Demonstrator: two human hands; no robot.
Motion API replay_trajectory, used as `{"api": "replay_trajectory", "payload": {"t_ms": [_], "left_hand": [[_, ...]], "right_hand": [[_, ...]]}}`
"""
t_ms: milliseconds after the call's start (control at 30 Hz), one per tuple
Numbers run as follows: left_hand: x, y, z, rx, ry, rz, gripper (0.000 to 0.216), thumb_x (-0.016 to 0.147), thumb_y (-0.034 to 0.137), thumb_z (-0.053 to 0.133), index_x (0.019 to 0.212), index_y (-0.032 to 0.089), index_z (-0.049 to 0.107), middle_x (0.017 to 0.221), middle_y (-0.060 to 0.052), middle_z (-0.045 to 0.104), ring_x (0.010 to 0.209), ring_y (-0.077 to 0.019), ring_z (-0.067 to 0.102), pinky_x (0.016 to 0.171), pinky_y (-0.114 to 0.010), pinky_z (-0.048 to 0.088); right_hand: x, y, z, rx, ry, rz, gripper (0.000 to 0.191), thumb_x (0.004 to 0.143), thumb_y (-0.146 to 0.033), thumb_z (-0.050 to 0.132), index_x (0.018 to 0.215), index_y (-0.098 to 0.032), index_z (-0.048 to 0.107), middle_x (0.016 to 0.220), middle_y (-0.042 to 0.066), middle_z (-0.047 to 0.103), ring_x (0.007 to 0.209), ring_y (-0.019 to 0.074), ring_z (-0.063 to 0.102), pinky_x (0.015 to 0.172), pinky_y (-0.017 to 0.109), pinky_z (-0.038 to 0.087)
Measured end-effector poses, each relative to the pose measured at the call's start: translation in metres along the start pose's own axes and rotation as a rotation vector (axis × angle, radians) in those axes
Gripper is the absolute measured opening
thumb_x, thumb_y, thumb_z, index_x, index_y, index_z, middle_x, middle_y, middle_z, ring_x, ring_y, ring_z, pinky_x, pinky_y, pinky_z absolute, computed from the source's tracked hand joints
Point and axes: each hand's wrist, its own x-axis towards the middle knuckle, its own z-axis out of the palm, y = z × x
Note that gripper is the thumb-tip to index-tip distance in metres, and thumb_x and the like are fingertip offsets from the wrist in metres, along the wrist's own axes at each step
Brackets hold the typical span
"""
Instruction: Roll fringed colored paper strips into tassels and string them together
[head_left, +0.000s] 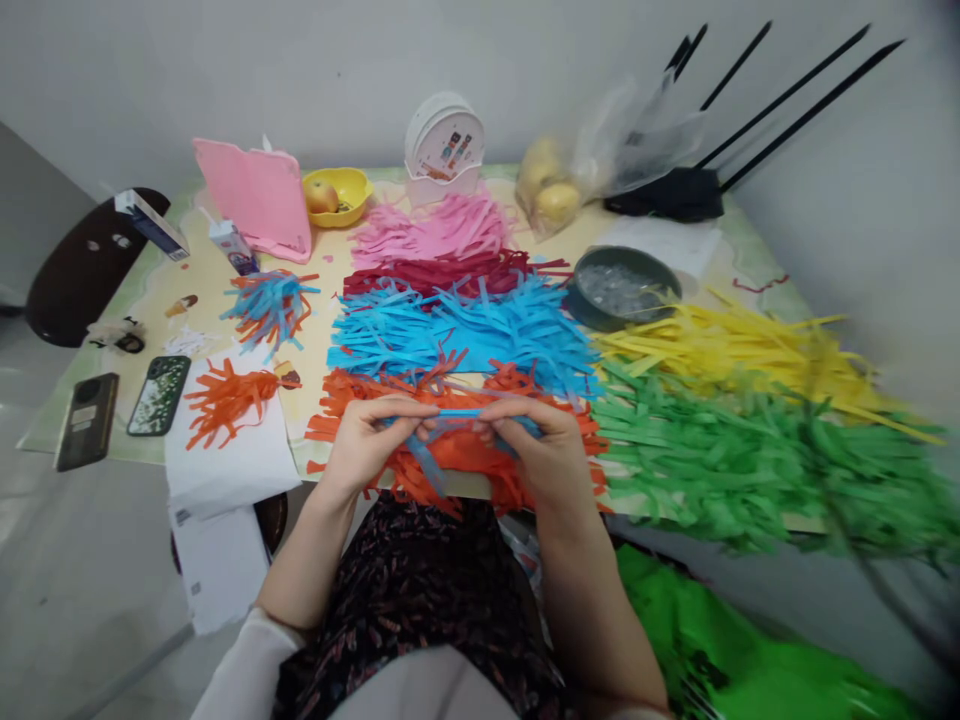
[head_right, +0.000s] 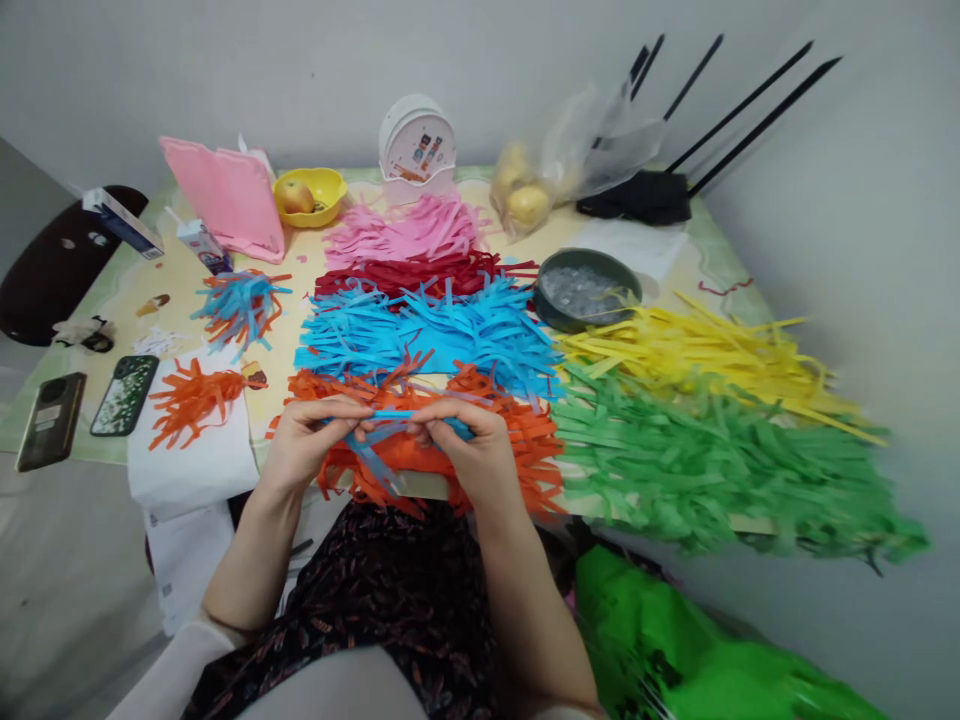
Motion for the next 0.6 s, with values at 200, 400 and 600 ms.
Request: {"api": "replay_trajectory", "payload": {"t_ms": [200,400,600], "left_hand": [[-0.001,0.006,-0.004,0.025,-0.068,0.06,0.012,0.083,0.021,0.066,0.082,0.017,0.078,0.084,-0.007,0.074,0.073,-0.0159,0.068,0.068,-0.026,0.053],[0.002,0.041,-0.011,0.445,-0.239,0.18,0.016,0.089,0.031,0.063,0.098,0.021,0.073,0.122,-0.011,0.071,0.12,-0.0275,0.062,0.109,-0.045,0.041],[0.013,0.039,-0.005,0.623,-0.377,0.207,0.019,0.092,0.035,0.062,0.092,0.022,0.076,0.087,-0.005,0.077,0.083,-0.0191,0.069,0.095,-0.035,0.047]], "right_hand": [[-0.002,-0.002,0.001,-0.071,0.017,-0.106,0.018,0.077,-0.014,0.058,0.071,-0.023,0.072,0.066,0.0,0.071,0.058,0.0143,0.064,0.056,0.026,0.052],[-0.002,-0.025,-0.003,-0.369,-0.213,-0.474,0.02,0.081,-0.011,0.057,0.078,-0.024,0.072,0.076,0.001,0.074,0.072,0.0173,0.069,0.07,0.03,0.055],[-0.001,-0.034,-0.006,-0.452,-0.395,-0.639,0.021,0.085,-0.013,0.055,0.086,-0.025,0.071,0.081,0.002,0.075,0.077,0.0176,0.07,0.072,0.031,0.056]]}}
